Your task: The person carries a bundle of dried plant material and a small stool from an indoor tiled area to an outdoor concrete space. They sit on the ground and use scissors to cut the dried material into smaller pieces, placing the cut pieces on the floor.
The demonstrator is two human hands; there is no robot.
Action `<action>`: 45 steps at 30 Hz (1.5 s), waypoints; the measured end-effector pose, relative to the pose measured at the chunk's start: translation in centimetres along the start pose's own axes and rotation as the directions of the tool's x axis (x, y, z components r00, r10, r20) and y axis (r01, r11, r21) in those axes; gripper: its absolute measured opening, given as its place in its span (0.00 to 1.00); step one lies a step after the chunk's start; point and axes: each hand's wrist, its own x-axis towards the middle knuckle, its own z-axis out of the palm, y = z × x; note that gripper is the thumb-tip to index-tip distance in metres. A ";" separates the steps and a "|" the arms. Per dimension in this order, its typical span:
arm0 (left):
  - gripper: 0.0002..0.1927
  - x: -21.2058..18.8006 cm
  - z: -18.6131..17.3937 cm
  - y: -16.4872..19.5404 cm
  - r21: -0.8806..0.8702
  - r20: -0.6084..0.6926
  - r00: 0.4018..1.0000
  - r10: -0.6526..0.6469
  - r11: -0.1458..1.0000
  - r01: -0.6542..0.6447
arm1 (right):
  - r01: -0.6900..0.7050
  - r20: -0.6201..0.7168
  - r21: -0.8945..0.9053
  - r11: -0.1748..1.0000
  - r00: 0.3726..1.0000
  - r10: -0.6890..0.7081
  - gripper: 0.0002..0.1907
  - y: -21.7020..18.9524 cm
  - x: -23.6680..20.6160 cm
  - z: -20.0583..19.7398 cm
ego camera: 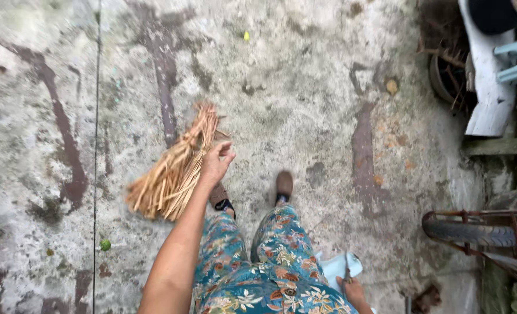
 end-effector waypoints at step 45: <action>0.23 21.9 21.4 -35.9 0.440 0.424 0.882 -0.205 0.898 -0.003 | -0.131 0.394 -0.289 0.948 0.886 0.243 0.23 -13.6 49.0 19.1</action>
